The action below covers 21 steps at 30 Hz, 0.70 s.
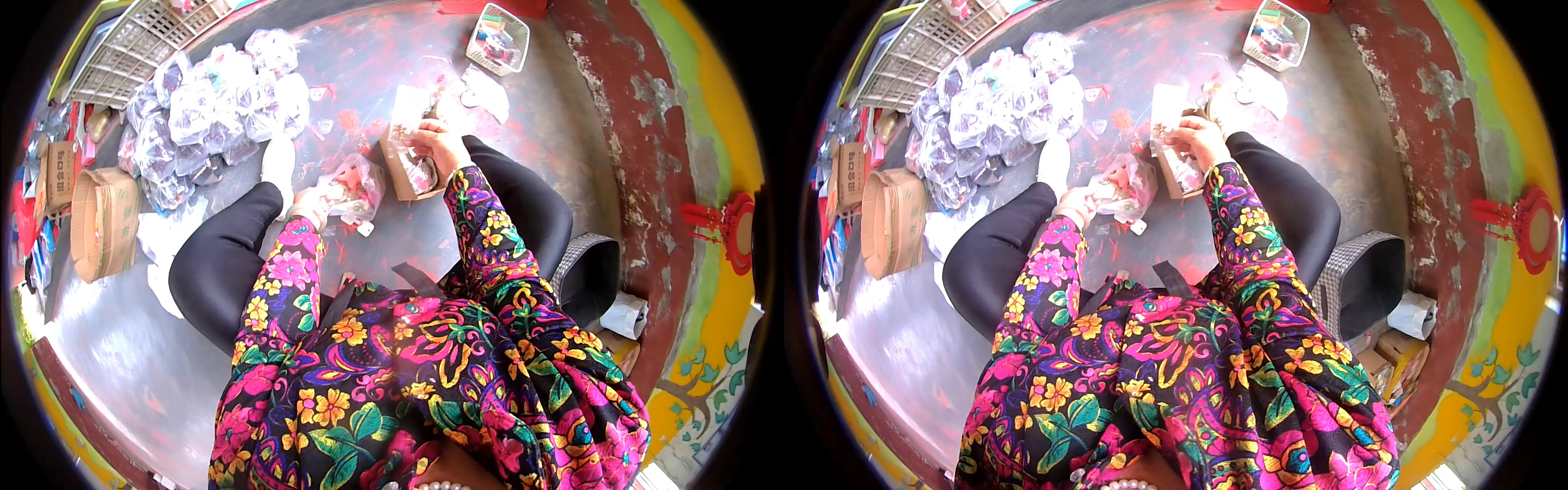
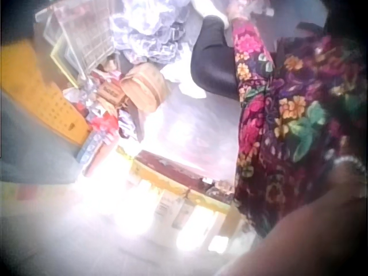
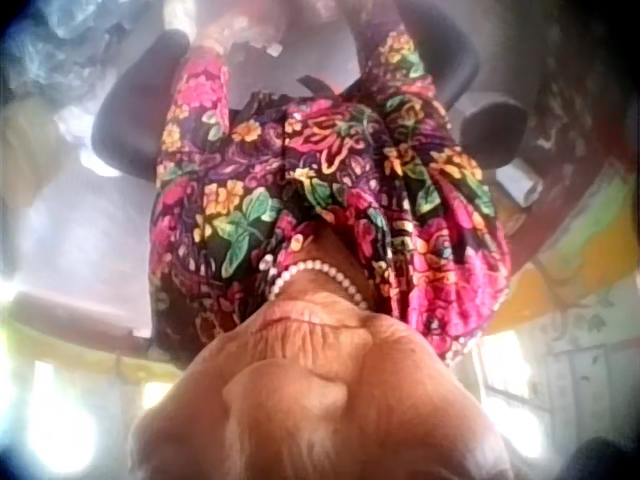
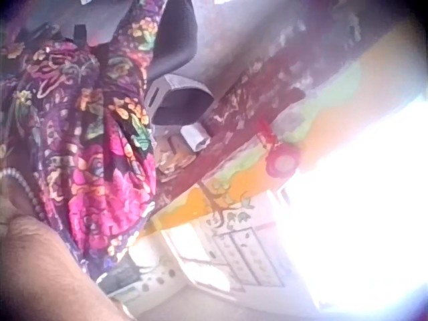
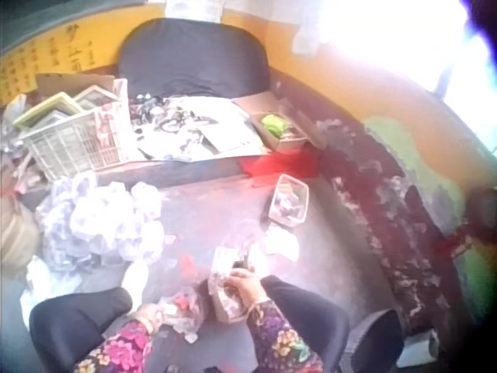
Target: The person sits on the floor and packs small items from a cardboard box into a clear plastic bag. They handle the items one by one, placing them into the bag and then tying the bag closed.
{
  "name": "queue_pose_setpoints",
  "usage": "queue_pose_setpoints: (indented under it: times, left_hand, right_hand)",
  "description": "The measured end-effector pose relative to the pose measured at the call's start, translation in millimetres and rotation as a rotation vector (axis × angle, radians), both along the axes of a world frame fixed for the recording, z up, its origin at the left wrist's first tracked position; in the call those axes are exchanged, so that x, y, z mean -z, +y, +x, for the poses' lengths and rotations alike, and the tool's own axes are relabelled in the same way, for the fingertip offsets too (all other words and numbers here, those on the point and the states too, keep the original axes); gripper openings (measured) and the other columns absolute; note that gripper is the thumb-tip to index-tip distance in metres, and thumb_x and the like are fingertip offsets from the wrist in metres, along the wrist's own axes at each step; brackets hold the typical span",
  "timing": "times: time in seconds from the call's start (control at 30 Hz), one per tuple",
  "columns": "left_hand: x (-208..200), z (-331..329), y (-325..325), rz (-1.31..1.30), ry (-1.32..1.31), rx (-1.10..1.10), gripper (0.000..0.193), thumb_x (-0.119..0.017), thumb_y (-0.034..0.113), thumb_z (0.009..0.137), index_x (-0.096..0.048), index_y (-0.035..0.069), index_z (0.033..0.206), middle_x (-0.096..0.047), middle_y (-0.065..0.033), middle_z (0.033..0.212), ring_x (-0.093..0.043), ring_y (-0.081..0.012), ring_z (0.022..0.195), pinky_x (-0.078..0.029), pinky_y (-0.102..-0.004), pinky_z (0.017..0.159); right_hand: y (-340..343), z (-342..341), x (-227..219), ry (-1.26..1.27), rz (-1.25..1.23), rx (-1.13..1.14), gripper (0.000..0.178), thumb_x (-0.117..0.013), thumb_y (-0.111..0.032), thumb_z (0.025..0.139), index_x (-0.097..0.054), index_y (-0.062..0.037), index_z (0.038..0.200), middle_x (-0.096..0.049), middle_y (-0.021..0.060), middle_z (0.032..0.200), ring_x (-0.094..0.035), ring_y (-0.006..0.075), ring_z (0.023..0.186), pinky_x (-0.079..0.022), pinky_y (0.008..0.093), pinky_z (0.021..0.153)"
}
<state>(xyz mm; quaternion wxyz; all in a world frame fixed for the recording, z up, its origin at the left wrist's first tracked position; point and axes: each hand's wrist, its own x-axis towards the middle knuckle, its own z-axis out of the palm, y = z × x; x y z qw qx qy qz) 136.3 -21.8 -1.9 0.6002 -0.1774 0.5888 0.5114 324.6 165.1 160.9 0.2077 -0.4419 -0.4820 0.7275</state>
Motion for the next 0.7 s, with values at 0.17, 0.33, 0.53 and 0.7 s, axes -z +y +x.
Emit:
queue_pose_setpoints:
  times: [0.17, 0.33, 0.53, 0.7]
  left_hand:
    - [-27, 2, -4, -0.007, 0.031, -0.043, 0.014, -0.054, 0.011, 0.077, -0.055, 0.003, 0.088, -0.058, -0.007, 0.071, -0.055, -0.0182, 0.057, -0.044, -0.0294, 0.054]
    - [-15, -1, -11, 0.115, 0.074, -0.162, 0.017, -0.055, 0.004, 0.074, -0.054, -0.006, 0.088, -0.059, -0.0129, 0.07, -0.056, -0.0219, 0.055, -0.047, -0.0308, 0.051]
    - [-15, 2, -13, 0.008, 0.27, -0.048, 0.014, -0.054, 0.006, 0.075, -0.058, -0.001, 0.086, -0.059, -0.0103, 0.068, -0.057, -0.0189, 0.057, -0.044, -0.0273, 0.047]
    - [-8, 1, -13, 0.067, 0.248, -0.151, 0.012, -0.057, 0.003, 0.072, -0.058, -0.003, 0.083, -0.059, -0.0117, 0.068, -0.056, -0.02, 0.052, -0.042, -0.0265, 0.042]
  right_hand:
    - [-33, -22, 57, -0.078, 0.048, -0.39, 0.009, -0.06, -0.004, 0.072, -0.061, -0.0013, 0.081, -0.061, 0.0035, 0.078, -0.057, 0.0106, 0.072, -0.046, 0.0227, 0.067]
    - [-74, -47, 117, -0.225, 0.288, -0.528, 0.011, -0.06, 0.0, 0.063, -0.064, -0.0049, 0.073, -0.062, 0.0036, 0.07, -0.059, 0.0114, 0.068, -0.047, 0.0237, 0.064]
    - [-74, -63, 128, -0.625, 0.574, -0.475, 0.014, -0.057, -0.006, 0.066, -0.064, -0.0086, 0.078, -0.061, 0.0116, 0.076, -0.06, 0.0207, 0.07, -0.046, 0.0272, 0.067]
    - [-73, -66, 101, -0.872, 0.851, -0.797, 0.015, -0.053, -0.012, 0.072, -0.063, -0.0105, 0.083, -0.061, 0.0148, 0.083, -0.059, 0.0285, 0.079, -0.046, 0.0342, 0.07]
